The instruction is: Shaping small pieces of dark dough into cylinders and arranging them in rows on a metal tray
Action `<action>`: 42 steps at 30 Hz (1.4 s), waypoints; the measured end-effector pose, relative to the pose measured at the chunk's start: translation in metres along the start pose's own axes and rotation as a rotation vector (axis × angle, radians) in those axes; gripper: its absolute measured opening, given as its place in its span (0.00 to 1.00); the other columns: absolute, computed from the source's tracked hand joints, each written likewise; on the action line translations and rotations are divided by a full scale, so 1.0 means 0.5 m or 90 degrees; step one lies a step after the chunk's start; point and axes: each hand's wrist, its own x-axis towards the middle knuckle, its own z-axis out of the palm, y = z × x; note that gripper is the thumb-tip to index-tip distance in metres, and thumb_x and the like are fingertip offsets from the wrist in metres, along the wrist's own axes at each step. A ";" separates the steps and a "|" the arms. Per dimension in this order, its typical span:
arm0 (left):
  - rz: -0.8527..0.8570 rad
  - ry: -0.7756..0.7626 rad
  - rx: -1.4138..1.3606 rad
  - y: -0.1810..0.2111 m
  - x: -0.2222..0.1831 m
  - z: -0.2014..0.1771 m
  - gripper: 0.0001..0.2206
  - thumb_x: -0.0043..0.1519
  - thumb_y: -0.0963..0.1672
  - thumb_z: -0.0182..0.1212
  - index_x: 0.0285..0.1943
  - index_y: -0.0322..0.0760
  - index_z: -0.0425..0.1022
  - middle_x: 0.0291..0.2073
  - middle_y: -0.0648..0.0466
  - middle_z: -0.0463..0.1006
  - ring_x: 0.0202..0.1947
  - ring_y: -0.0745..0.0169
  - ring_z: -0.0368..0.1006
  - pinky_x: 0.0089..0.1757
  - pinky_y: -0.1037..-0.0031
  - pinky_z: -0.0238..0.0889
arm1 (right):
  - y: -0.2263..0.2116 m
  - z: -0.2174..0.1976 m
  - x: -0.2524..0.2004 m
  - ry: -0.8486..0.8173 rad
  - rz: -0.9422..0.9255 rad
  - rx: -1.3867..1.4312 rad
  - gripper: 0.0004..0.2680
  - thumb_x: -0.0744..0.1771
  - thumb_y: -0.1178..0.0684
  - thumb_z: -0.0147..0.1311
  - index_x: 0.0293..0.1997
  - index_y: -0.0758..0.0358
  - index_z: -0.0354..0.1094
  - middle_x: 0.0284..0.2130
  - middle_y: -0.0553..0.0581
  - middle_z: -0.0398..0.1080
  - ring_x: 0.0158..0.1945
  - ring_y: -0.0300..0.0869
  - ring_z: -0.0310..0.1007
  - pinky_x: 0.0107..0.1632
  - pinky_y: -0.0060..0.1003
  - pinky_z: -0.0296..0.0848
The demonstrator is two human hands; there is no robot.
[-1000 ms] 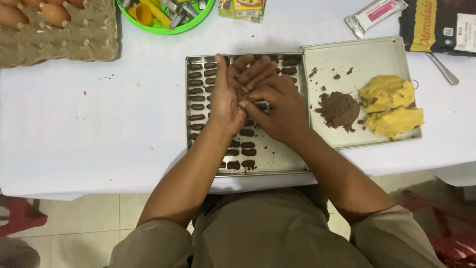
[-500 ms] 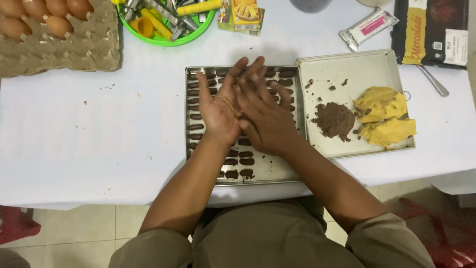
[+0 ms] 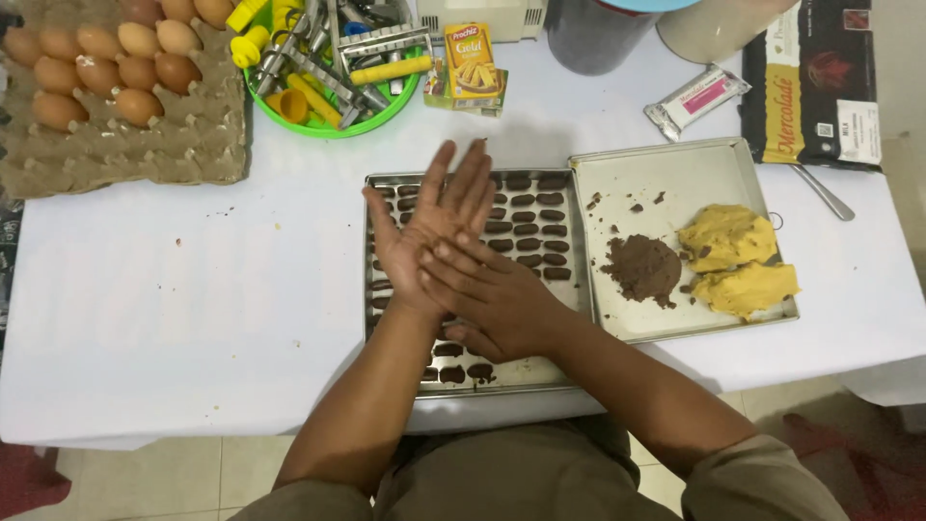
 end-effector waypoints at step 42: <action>0.056 0.021 0.131 -0.016 -0.008 0.021 0.49 0.60 0.70 0.25 0.84 0.43 0.43 0.82 0.46 0.36 0.82 0.46 0.26 0.75 0.57 0.17 | 0.053 -0.020 -0.009 -0.074 0.035 -0.154 0.28 0.71 0.30 0.32 0.73 0.61 0.57 0.68 0.63 0.63 0.73 0.54 0.59 0.77 0.63 0.30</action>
